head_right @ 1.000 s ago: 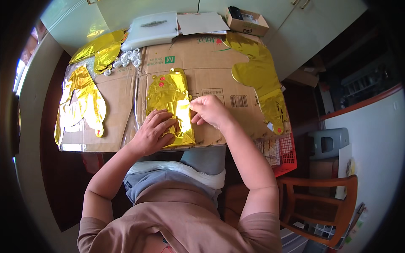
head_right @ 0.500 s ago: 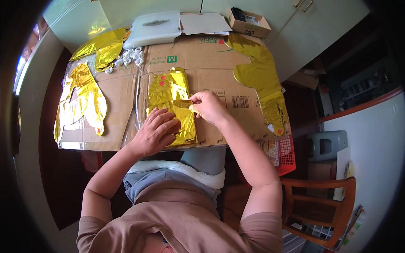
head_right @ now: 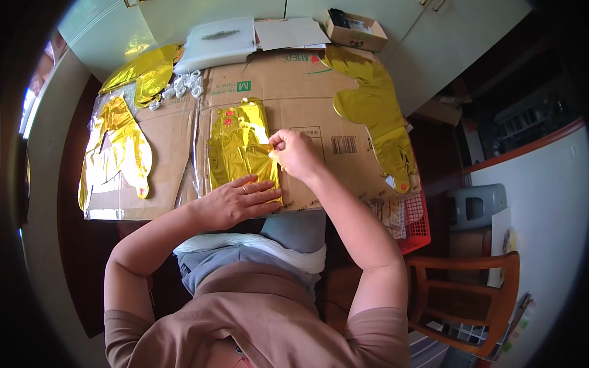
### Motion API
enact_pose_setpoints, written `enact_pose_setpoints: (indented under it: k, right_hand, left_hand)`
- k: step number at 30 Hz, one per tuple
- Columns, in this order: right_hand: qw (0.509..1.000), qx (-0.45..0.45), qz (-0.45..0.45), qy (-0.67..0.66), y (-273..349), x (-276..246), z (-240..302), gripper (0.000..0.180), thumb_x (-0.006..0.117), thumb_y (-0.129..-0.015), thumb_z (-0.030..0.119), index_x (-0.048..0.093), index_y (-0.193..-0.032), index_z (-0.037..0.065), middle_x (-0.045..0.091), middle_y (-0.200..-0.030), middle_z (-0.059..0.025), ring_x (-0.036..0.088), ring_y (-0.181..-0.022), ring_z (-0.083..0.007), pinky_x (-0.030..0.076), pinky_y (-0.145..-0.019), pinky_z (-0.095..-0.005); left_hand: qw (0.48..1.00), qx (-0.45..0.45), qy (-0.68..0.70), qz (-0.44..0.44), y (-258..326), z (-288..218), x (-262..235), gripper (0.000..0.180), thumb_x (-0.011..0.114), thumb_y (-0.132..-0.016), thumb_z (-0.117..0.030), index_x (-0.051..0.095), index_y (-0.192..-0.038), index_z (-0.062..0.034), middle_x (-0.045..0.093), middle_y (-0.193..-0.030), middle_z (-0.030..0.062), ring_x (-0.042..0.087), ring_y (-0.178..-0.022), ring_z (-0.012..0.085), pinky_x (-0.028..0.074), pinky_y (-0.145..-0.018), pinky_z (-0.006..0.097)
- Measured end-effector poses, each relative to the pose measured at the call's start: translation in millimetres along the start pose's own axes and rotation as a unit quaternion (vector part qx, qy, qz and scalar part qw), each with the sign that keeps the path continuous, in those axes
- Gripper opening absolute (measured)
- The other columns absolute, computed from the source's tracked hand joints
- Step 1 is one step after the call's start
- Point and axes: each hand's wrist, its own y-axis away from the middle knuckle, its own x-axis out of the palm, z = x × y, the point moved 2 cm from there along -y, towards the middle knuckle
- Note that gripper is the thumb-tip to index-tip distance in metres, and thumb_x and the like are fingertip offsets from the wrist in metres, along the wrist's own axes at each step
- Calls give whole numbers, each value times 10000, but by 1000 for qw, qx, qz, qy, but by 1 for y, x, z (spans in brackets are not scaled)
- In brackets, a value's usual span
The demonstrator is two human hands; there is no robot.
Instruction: Folding and flattening gold-colored foil balloons at a workstation.
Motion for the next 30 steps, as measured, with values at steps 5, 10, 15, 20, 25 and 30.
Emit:
enact_pose_setpoints:
  k: [5,10,15,20,25,30]
  right_hand:
    - [995,-39,-48,77,1,3,2,223,734,-828,1,675,-1042,17,662,-792,-23,586,-636,-81,520,-550,-280]
    - [955,-164,-155,194,13,12,4,280,723,-799,5,626,-1059,39,648,-988,-147,654,-899,-325,545,-792,-399]
    - [870,-348,-193,293,45,24,22,313,699,-838,32,616,-1140,40,606,-1118,-143,624,-1026,-369,511,-904,-458]
    - [875,-351,-123,310,52,44,-8,321,639,-894,38,635,-1215,10,622,-1287,-169,605,-1200,-350,484,-1014,-440]
    - [847,-335,-103,400,57,49,-10,342,569,-954,91,611,-1278,-11,576,-1370,-200,547,-1280,-362,417,-1101,-461]
    - [840,-313,-88,435,58,54,-8,383,521,-955,53,567,-1331,-10,521,-1421,-211,485,-1333,-387,381,-1133,-480]
  left_hand:
    - [994,-4,111,-3,2,9,6,592,413,-952,-110,409,-1543,-155,309,-1642,102,266,-1525,305,165,-1249,535]
    - [991,-6,130,-11,3,12,12,598,417,-940,-87,431,-1532,-167,298,-1646,110,259,-1526,317,167,-1248,535]
    - [990,-6,129,-60,7,13,12,503,451,-971,-147,509,-1471,-139,347,-1588,208,309,-1490,370,217,-1236,519]
    - [971,-3,155,-182,14,16,21,351,586,-938,-152,645,-1265,-42,537,-1367,197,471,-1353,380,348,-1173,491]
    - [945,-83,22,-315,32,9,13,234,658,-845,-112,680,-1072,-61,618,-1099,98,586,-1105,279,477,-935,427]
    - [823,-385,-31,-416,73,-11,11,163,767,-757,-190,693,-894,-140,622,-913,6,581,-953,234,424,-840,374]
